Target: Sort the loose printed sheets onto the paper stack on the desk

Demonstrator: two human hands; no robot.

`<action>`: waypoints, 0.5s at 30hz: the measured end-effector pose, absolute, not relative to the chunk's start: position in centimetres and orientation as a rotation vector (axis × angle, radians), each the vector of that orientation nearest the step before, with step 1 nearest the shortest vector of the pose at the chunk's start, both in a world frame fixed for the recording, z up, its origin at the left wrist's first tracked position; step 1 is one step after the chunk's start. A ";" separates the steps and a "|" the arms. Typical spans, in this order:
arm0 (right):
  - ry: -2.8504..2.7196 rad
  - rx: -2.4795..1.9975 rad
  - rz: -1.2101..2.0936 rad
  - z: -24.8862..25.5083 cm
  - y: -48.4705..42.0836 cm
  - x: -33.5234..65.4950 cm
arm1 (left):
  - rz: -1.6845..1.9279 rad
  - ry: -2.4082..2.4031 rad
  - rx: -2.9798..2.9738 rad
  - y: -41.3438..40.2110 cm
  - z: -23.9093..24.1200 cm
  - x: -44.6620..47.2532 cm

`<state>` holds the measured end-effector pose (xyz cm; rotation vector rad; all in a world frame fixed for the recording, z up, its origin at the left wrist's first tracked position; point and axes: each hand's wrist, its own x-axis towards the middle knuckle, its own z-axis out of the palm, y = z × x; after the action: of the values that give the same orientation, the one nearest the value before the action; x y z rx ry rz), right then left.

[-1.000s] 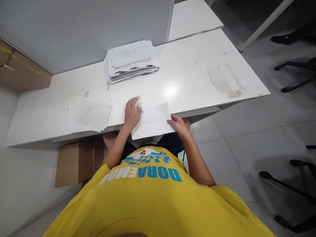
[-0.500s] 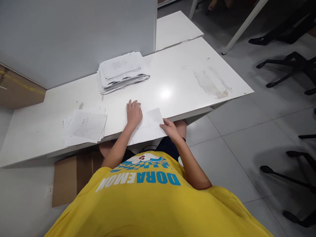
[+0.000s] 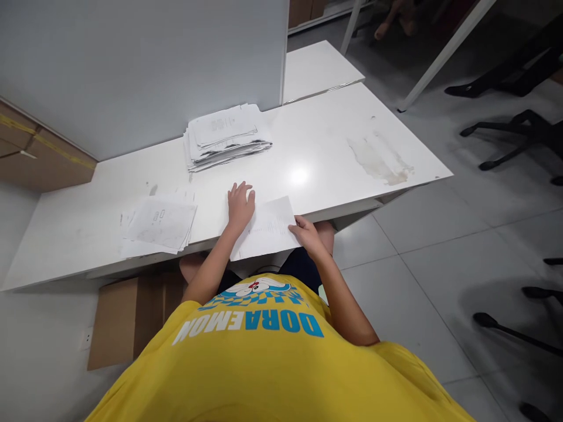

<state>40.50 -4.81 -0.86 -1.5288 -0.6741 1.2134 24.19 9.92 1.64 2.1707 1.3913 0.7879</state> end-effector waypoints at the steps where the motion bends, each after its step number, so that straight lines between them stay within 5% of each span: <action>1: -0.674 -1.531 1.205 -0.9 -4.9 40.7 | 0.831 1.383 2.126 9.8 1.9 23.9; 15: -0.626 -1.577 1.129 -0.9 -4.7 43.9 | 0.770 1.238 2.289 9.6 0.1 20.8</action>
<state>43.95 -4.68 -0.91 -1.5767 -0.6262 1.1292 20.84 9.62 0.08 2.2890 1.2384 0.7697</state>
